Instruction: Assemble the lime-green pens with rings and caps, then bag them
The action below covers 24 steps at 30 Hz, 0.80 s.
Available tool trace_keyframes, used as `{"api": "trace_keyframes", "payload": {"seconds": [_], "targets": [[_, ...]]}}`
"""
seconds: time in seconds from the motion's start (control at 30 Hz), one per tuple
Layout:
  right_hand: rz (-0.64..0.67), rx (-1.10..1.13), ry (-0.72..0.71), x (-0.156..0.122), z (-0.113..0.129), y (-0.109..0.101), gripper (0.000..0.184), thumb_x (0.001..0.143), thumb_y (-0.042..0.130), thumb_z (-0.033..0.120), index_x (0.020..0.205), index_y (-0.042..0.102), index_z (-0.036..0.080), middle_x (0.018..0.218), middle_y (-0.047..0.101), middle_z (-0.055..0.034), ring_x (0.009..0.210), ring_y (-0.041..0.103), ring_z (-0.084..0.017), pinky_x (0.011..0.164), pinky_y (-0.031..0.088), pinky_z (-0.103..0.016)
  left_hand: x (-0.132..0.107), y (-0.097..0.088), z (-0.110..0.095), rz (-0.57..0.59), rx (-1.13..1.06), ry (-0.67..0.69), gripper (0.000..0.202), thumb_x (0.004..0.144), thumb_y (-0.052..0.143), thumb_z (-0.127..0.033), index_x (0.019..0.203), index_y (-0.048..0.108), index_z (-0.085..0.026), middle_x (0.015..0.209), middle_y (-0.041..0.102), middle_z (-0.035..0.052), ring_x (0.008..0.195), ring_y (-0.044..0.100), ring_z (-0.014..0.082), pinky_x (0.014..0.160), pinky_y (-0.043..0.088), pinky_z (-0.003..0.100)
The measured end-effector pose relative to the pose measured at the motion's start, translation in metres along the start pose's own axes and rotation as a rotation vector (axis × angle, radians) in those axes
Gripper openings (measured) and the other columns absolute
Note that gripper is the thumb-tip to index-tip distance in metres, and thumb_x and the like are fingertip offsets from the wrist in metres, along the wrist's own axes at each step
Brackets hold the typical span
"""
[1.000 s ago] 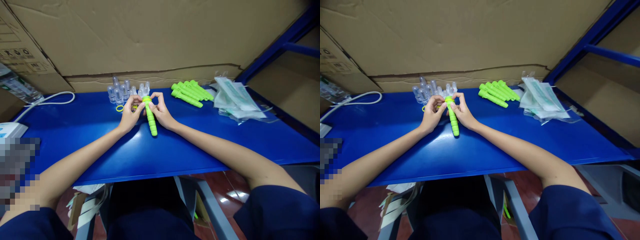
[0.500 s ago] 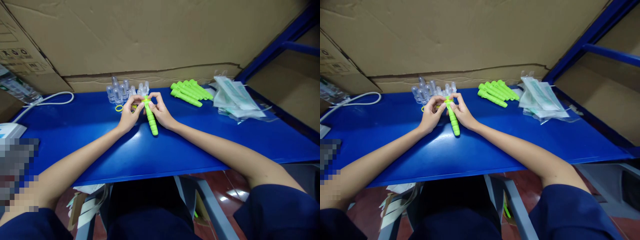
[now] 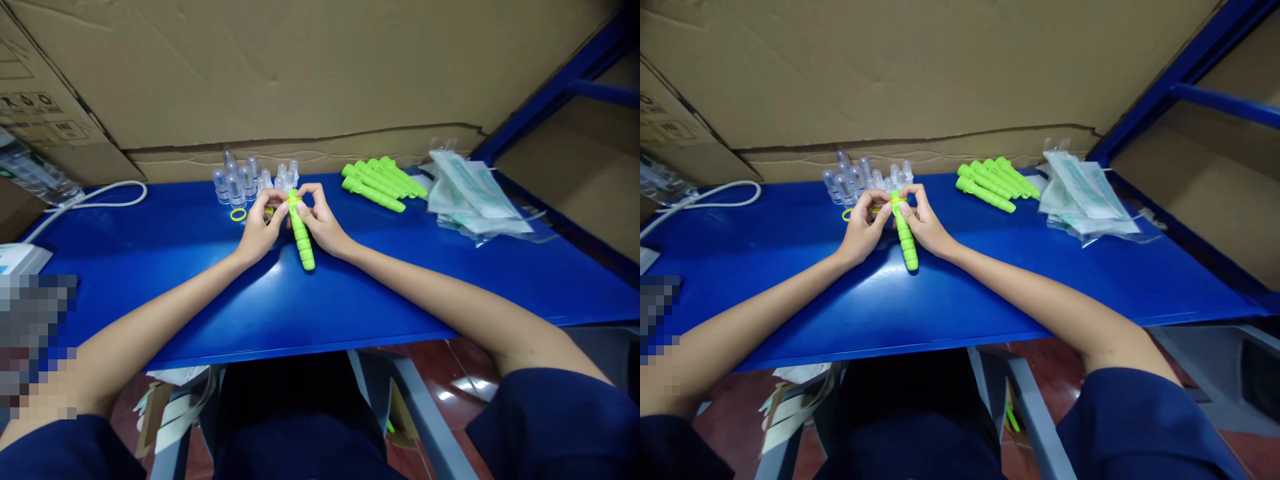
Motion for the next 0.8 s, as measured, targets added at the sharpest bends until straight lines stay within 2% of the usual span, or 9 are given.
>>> {"api": "trace_keyframes", "payload": {"seconds": [0.23, 0.53, 0.7, 0.8], "targets": [[-0.036, 0.009, -0.010, 0.0008, -0.0017, 0.0005, 0.058, 0.091, 0.053, 0.075, 0.117, 0.027, 0.030, 0.084, 0.062, 0.0034, 0.050, 0.052, -0.011, 0.042, 0.043, -0.025, 0.0006, 0.0010, 0.0084, -0.040, -0.052, -0.023, 0.037, 0.092, 0.064, -0.054, 0.107, 0.049, -0.023, 0.097, 0.063, 0.0037, 0.090, 0.063, 0.0149, 0.077, 0.050, 0.027], [-0.065, 0.006, 0.004, -0.0025, 0.0023, -0.0019, 0.057, 0.089, 0.055, 0.075, 0.113, 0.028, 0.030, 0.080, 0.059, 0.0043, 0.047, 0.046, -0.010, 0.041, 0.041, -0.026, 0.0007, 0.0010, 0.0044, 0.045, -0.013, 0.028, 0.034, 0.092, 0.067, -0.048, 0.110, 0.050, -0.024, 0.112, 0.061, 0.0055, 0.101, 0.062, 0.0170, 0.087, 0.051, 0.031], [-0.076, -0.001, -0.029, -0.0023, 0.0043, -0.0022, 0.056, 0.090, 0.055, 0.073, 0.116, 0.030, 0.030, 0.082, 0.062, 0.0029, 0.053, 0.053, -0.012, 0.047, 0.048, -0.028, 0.0004, 0.0007, 0.0042, 0.039, -0.025, 0.047, 0.031, 0.093, 0.067, -0.044, 0.112, 0.051, -0.025, 0.109, 0.061, 0.0049, 0.101, 0.063, 0.0174, 0.089, 0.051, 0.033], [-0.099, -0.001, -0.028, -0.0027, 0.0050, -0.0034, 0.056, 0.088, 0.059, 0.072, 0.114, 0.032, 0.030, 0.079, 0.060, 0.0036, 0.053, 0.053, -0.013, 0.046, 0.048, -0.028, 0.0003, 0.0013, 0.0058, 0.057, -0.033, 0.053, 0.031, 0.093, 0.067, -0.043, 0.112, 0.051, -0.025, 0.109, 0.062, 0.0052, 0.100, 0.064, 0.0175, 0.088, 0.051, 0.034]]}}
Point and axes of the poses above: each hand's wrist, its own x-axis towards the middle knuckle, its own y-axis out of the palm, z = x × y, the point moved 4 cm from there along x, towards the middle knuckle
